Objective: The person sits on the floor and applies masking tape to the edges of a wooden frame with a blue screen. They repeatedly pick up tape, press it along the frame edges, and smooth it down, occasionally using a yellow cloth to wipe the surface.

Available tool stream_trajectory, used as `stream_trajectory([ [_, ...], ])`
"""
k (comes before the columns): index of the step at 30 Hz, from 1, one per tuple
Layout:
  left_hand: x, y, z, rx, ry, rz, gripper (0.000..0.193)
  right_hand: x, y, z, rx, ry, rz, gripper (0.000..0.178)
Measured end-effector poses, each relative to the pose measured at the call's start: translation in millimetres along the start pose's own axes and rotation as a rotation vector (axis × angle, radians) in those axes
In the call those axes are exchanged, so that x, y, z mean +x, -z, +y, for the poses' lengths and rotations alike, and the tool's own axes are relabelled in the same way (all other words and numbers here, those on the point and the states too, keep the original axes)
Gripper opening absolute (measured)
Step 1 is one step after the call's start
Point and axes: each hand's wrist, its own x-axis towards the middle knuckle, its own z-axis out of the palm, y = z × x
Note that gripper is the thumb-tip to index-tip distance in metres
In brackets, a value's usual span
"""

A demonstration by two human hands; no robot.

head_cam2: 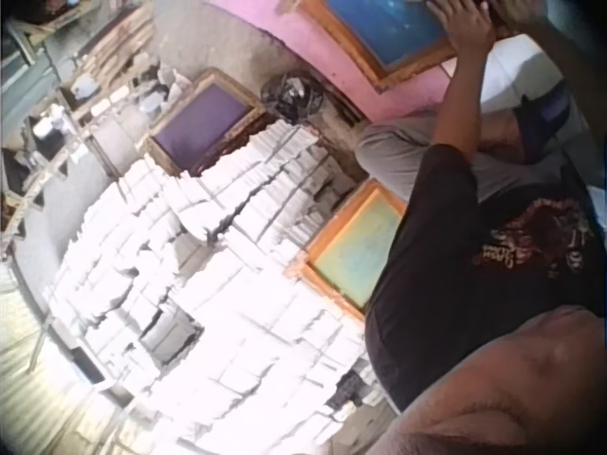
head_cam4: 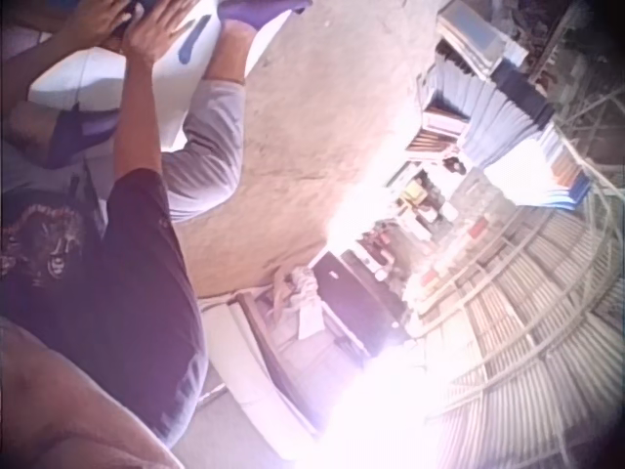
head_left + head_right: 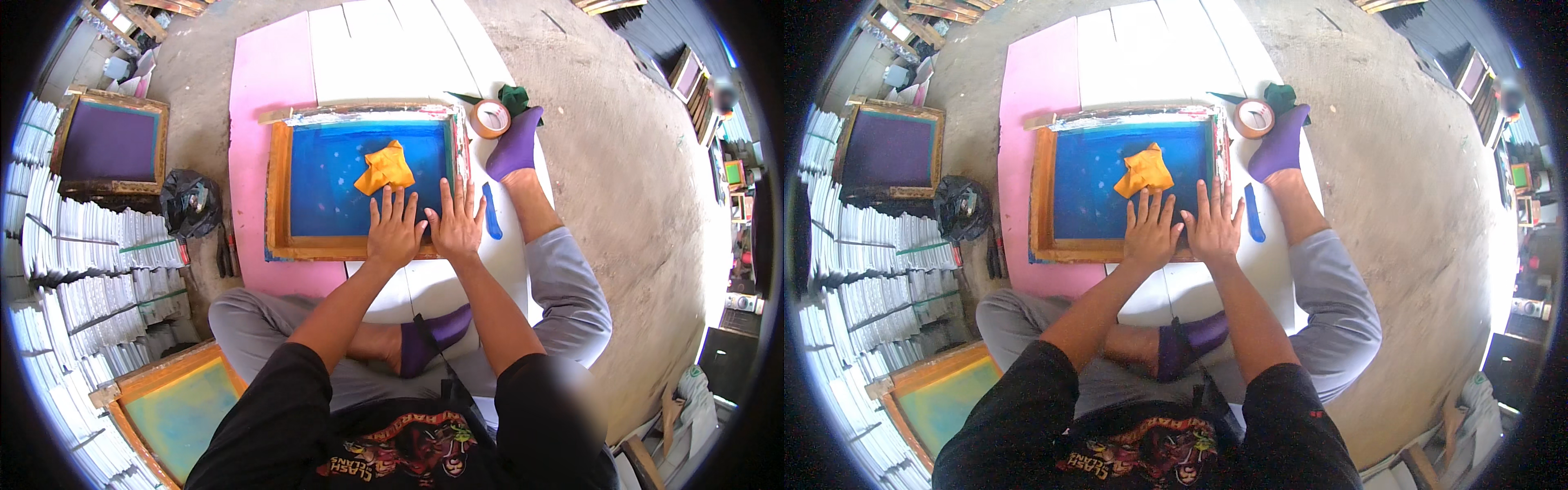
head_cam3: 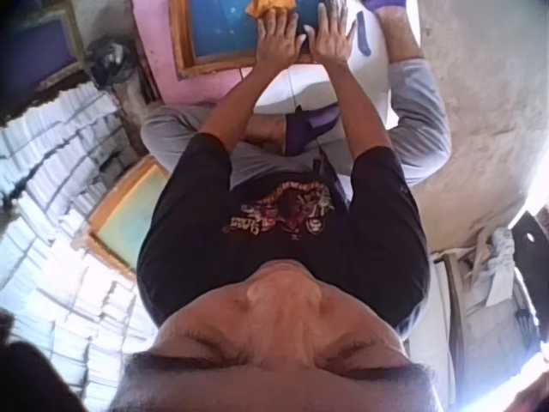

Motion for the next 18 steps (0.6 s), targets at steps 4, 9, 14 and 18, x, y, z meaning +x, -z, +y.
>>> stream_trajectory([
  [4,-2.2,7.3,3.9,0.015,-0.065,0.001,0.062,-0.8,7.6,-2.2,-0.011,0.01,-0.021,0.072],
  [9,-2.4,8.6,3.6,0.053,-0.038,-0.047,0.058,-6.8,9.9,3.9,0.051,0.057,-0.111,0.081],
  [14,-1.6,0.1,-0.9,0.064,0.002,-0.034,0.055,-16.9,22.4,22.3,0.072,0.174,-0.195,0.101],
  [18,-1.8,1.5,-6.8,-0.025,-0.062,-0.058,0.06,-26.8,26.7,43.8,0.046,0.213,-0.204,0.113],
])
